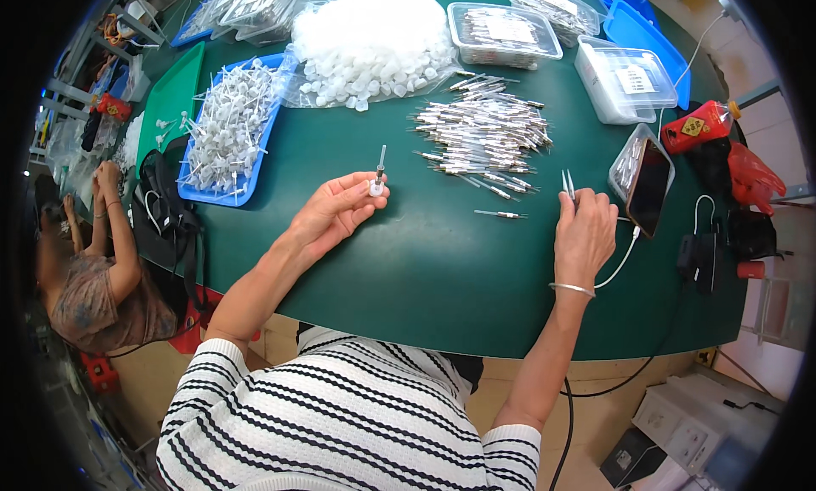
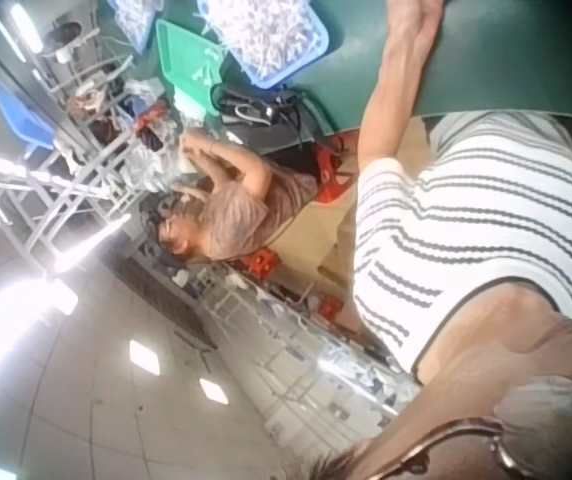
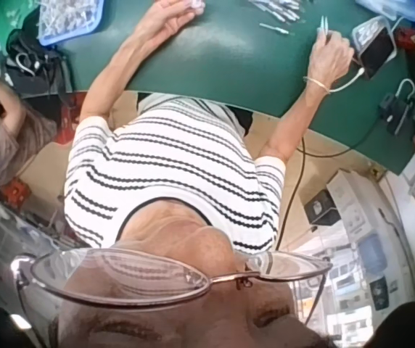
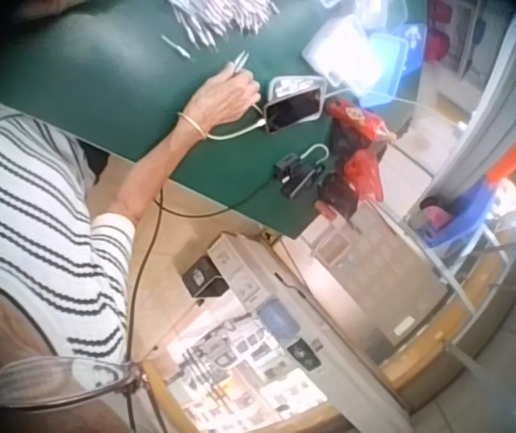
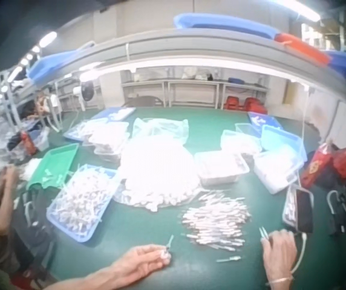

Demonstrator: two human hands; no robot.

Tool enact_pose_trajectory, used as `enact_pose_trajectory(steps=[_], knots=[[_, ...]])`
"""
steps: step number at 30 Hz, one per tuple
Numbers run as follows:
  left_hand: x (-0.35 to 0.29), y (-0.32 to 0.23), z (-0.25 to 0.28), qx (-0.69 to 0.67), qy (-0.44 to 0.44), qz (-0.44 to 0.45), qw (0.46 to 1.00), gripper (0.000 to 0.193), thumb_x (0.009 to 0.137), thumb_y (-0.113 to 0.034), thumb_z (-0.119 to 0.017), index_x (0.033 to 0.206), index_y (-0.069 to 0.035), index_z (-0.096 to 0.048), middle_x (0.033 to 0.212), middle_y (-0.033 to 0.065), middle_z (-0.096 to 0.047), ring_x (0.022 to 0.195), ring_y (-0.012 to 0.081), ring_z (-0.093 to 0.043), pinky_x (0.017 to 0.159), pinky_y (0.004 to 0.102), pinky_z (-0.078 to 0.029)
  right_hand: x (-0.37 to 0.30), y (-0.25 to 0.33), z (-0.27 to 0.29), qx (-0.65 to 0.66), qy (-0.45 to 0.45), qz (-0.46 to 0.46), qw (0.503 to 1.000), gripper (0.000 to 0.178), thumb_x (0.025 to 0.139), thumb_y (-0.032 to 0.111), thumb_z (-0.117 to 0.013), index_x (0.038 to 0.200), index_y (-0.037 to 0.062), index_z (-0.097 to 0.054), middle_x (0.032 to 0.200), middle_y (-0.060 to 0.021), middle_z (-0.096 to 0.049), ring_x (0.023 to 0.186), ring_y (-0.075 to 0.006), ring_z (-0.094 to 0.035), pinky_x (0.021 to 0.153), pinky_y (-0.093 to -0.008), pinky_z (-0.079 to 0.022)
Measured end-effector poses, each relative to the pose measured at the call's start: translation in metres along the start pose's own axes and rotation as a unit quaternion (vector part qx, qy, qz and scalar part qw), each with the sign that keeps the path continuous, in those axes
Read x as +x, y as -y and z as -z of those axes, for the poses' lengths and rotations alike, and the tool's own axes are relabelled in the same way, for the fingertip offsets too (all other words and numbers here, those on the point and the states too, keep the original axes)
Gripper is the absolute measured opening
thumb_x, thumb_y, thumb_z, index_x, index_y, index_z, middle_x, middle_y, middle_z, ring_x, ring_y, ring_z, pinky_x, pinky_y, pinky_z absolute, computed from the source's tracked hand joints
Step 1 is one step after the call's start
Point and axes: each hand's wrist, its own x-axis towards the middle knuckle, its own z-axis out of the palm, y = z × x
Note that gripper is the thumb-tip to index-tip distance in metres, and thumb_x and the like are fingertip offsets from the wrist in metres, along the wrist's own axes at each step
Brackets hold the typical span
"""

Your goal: The person sits at a green workbench and repeatedly assembles small white plastic caps onto silver metal pins. They pick up a cap and a pin, fit them together, and place the finished unit into a blue tray. The process is repeated continuously throughout the clip.

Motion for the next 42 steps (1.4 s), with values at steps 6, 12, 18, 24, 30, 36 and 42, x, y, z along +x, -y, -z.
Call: enact_pose_trajectory(steps=[6,12,18,24,30,36,42], knots=[[-0.001,0.002,0.0,0.008,0.012,-0.003,1.0,0.025,0.093,-0.01,-0.061,0.114,0.003,-0.06,0.1,0.0112,-0.067,0.088,0.0134,-0.068,0.077,0.0193,-0.058,-0.006,0.055,0.024,0.309,-0.004,0.113,0.944,0.041,0.075,0.006,-0.074,0.114,0.0063,-0.062,0.093,-0.0102,-0.061,0.085,-0.0251,-0.057,0.074,-0.0369,-0.047],[-0.001,0.002,0.001,0.031,0.024,-0.002,0.999,0.023,0.093,-0.011,-0.061,0.112,0.003,-0.061,0.099,0.0104,-0.068,0.088,0.0128,-0.067,0.078,0.0196,-0.057,-0.019,0.123,0.001,0.637,0.187,0.166,0.729,0.023,0.081,0.002,-0.071,0.104,0.0027,-0.067,0.089,-0.0051,-0.063,0.077,-0.0102,-0.062,0.066,-0.0236,-0.05],[-0.003,0.002,0.001,0.03,0.027,0.004,0.999,0.024,0.093,-0.012,-0.062,0.111,0.003,-0.061,0.099,0.0103,-0.068,0.088,0.0125,-0.067,0.078,0.0195,-0.057,-0.028,0.13,0.001,0.639,0.19,0.122,0.735,0.009,0.085,0.0,-0.066,0.093,-0.0026,-0.066,0.085,-0.0078,-0.066,0.075,-0.0137,-0.066,0.069,-0.0258,-0.054],[-0.002,0.002,0.0,0.01,0.018,0.002,1.0,0.024,0.093,-0.012,-0.062,0.111,0.004,-0.061,0.099,0.0108,-0.068,0.088,0.0126,-0.067,0.078,0.019,-0.057,-0.031,0.131,0.0,0.643,0.17,0.123,0.736,0.008,0.084,-0.001,-0.066,0.092,-0.0035,-0.065,0.084,-0.0076,-0.066,0.075,-0.014,-0.067,0.07,-0.0261,-0.055],[-0.001,0.003,0.002,-0.001,0.02,0.001,1.0,0.023,0.093,-0.011,-0.062,0.111,0.005,-0.06,0.099,0.011,-0.068,0.089,0.0133,-0.067,0.079,0.0192,-0.057,-0.032,0.13,-0.002,0.632,0.163,0.132,0.746,0.008,0.084,-0.002,-0.066,0.091,-0.0038,-0.065,0.082,-0.0077,-0.066,0.075,-0.0144,-0.067,0.071,-0.0261,-0.056],[0.0,0.002,0.003,-0.003,0.02,-0.003,1.0,0.024,0.092,-0.01,-0.063,0.111,0.005,-0.06,0.1,0.011,-0.067,0.089,0.0141,-0.068,0.081,0.0204,-0.058,-0.031,0.129,0.001,0.621,0.161,0.136,0.755,0.008,0.083,-0.002,-0.066,0.09,-0.0039,-0.066,0.081,-0.008,-0.066,0.075,-0.0145,-0.067,0.071,-0.0261,-0.056],[-0.002,0.002,0.0,0.019,0.007,-0.015,1.0,0.024,0.091,-0.009,-0.063,0.111,0.004,-0.061,0.1,0.0099,-0.067,0.091,0.0142,-0.068,0.083,0.0208,-0.057,-0.032,0.129,0.004,0.605,0.144,0.156,0.767,0.008,0.082,-0.003,-0.065,0.09,-0.0043,-0.066,0.082,-0.0081,-0.066,0.074,-0.0144,-0.067,0.07,-0.0259,-0.056]])
